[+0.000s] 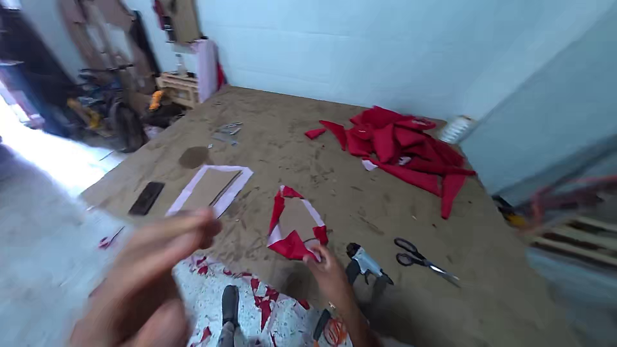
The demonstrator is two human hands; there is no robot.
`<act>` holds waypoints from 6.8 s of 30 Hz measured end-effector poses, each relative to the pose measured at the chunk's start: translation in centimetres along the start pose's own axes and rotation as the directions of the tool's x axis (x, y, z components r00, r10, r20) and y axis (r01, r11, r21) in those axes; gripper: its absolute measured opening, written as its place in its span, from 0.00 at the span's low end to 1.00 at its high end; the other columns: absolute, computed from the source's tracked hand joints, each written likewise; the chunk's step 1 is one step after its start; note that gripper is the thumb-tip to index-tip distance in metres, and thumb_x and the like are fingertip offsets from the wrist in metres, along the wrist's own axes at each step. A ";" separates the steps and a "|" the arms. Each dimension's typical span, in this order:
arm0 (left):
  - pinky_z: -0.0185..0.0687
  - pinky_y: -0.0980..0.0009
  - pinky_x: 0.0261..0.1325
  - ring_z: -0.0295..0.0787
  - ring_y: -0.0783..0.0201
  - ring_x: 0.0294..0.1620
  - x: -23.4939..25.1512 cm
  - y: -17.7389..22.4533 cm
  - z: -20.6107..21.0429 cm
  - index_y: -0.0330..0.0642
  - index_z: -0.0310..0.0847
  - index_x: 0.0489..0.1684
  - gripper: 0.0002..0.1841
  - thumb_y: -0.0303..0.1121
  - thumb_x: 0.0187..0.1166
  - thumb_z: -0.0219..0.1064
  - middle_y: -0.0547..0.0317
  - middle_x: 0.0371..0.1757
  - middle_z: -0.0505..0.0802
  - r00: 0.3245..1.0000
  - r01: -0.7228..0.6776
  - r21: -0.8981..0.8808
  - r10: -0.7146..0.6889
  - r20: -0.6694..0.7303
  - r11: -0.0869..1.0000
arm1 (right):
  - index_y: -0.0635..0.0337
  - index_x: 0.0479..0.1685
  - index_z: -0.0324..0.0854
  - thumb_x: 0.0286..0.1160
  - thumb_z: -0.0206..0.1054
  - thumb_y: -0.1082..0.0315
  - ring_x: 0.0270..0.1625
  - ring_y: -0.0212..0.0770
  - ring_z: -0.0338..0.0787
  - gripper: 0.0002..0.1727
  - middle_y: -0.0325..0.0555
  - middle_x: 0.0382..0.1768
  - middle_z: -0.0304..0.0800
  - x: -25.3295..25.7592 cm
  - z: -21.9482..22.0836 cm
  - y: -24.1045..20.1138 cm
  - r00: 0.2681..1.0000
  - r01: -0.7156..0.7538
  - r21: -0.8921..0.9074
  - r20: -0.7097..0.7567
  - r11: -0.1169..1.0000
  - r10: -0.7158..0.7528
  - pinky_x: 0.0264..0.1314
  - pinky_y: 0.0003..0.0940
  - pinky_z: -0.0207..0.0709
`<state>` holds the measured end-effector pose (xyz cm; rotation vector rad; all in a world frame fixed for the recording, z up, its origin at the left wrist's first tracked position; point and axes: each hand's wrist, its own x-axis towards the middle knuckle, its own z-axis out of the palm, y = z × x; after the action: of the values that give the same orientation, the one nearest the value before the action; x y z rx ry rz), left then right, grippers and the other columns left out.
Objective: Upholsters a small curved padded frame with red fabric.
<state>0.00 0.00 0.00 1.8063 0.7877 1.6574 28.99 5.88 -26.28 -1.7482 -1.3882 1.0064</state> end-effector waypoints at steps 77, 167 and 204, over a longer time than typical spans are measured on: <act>0.80 0.41 0.65 0.80 0.46 0.71 5.1 -48.0 21.7 0.46 0.90 0.54 0.26 0.48 0.58 0.85 0.53 0.63 0.89 0.036 -0.360 0.568 -0.598 0.801 0.740 | 0.58 0.34 0.87 0.85 0.62 0.51 0.25 0.35 0.77 0.20 0.39 0.23 0.79 14.7 4.4 6.7 0.821 -0.570 0.148 0.131 0.808 0.556 0.33 0.38 0.74; 0.74 0.58 0.53 0.83 0.62 0.52 0.0 -50.7 16.3 0.51 0.87 0.28 0.19 0.48 0.88 0.58 0.66 0.38 0.89 0.009 -0.390 -0.039 0.047 0.999 0.920 | 0.54 0.76 0.75 0.74 0.70 0.60 0.46 0.51 0.93 0.29 0.52 0.44 0.91 11.3 -1.0 0.5 0.910 -0.325 -0.437 0.099 0.839 0.403 0.51 0.55 0.86; 0.79 0.51 0.64 0.86 0.53 0.53 0.3 -52.9 15.2 0.46 0.86 0.30 0.19 0.45 0.89 0.58 0.56 0.39 0.88 0.024 -0.362 -0.103 0.120 0.993 0.927 | 0.48 0.49 0.87 0.74 0.71 0.53 0.36 0.39 0.92 0.12 0.39 0.32 0.91 7.8 7.1 -2.2 0.852 -0.521 -0.320 -0.142 0.791 0.504 0.42 0.49 0.87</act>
<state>12.56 35.53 -40.11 2.6697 -0.1099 0.0092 22.79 14.30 -28.94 -2.4935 -1.1221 1.0197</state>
